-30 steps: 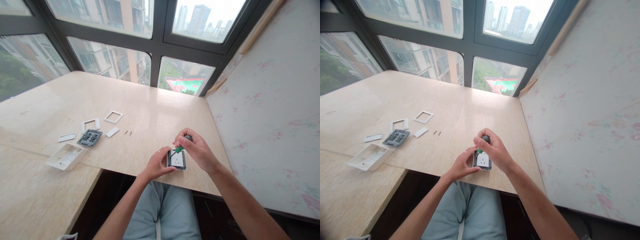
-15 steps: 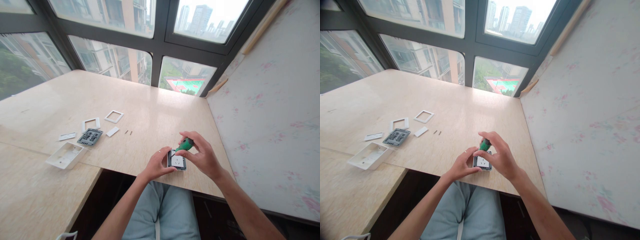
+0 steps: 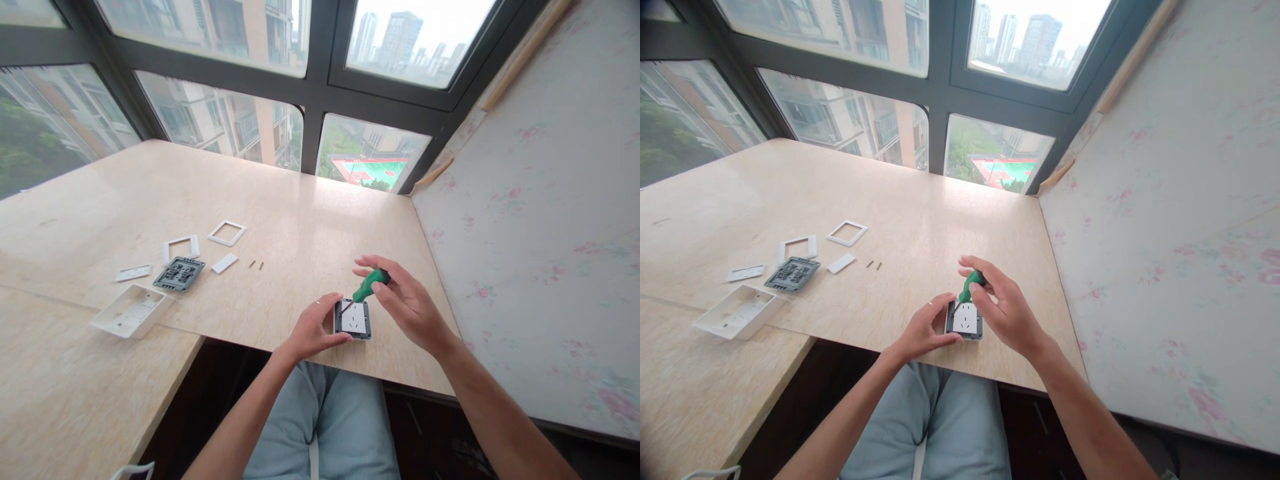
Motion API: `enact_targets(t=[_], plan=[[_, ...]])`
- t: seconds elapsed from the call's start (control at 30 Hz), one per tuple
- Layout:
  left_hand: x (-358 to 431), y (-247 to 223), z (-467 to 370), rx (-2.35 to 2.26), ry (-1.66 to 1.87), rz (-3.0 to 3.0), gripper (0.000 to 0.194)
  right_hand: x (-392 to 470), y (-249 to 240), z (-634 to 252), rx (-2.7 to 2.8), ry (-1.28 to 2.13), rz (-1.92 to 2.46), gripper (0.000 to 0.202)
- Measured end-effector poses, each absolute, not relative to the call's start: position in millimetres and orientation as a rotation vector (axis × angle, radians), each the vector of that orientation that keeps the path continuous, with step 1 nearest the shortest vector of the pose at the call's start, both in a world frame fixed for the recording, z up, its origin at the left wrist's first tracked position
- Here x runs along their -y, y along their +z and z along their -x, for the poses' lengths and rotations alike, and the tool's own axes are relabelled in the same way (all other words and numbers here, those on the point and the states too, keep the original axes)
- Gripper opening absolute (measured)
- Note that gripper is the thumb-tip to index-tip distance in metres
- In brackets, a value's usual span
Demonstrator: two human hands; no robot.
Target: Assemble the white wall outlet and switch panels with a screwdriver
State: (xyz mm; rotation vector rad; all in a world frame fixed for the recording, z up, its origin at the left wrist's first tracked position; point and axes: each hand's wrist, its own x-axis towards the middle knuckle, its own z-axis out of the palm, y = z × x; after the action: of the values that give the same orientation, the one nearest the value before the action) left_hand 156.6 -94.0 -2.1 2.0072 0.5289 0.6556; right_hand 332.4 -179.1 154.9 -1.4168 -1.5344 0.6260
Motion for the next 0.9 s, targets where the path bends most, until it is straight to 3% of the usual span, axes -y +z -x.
enact_targets(t=[0.13, 0.23, 0.37, 0.43, 0.57, 0.7, 0.77, 0.83, 0.9], plan=[[94.2, 0.0, -156.6, -0.524, 0.656, -2.006, 0.082, 177.3, 159.0, -335.0, 1.547, 0.548, 1.449, 0.033], [94.6, 3.5, -156.7, -0.519, 0.647, -2.004, 0.083, 174.8, 163.8, -336.0, 1.681, 0.233, 1.569, 0.028], [95.2, 5.9, -156.5, -0.527, 0.634, -1.993, 0.083, 171.3, 170.9, -332.9, 1.856, -0.113, 1.807, 0.046], [95.4, 5.3, -156.3, -0.538, 0.634, -1.99, 0.083, 170.3, 173.6, -329.7, 1.87, -0.063, 1.839, 0.047], [95.3, 3.0, -156.5, -0.532, 0.64, -1.996, 0.082, 171.3, 177.5, -326.5, 1.806, 0.304, 1.726, 0.028], [94.8, 1.2, -157.0, -0.519, 0.644, -2.0, 0.082, 174.5, 181.5, -329.6, 1.782, 0.604, 1.617, 0.037], [94.6, 0.5, -157.0, -0.517, 0.648, -2.001, 0.083, 174.9, 184.3, -331.1, 1.757, 0.688, 1.632, 0.032], [94.6, 0.3, -156.7, -0.518, 0.646, -2.002, 0.083, 173.7, 186.7, -331.5, 1.749, 0.619, 1.746, 0.023], [94.7, 0.8, -156.3, -0.524, 0.639, -2.005, 0.082, 171.2, 187.8, -330.6, 1.775, 0.349, 1.939, 0.032]])
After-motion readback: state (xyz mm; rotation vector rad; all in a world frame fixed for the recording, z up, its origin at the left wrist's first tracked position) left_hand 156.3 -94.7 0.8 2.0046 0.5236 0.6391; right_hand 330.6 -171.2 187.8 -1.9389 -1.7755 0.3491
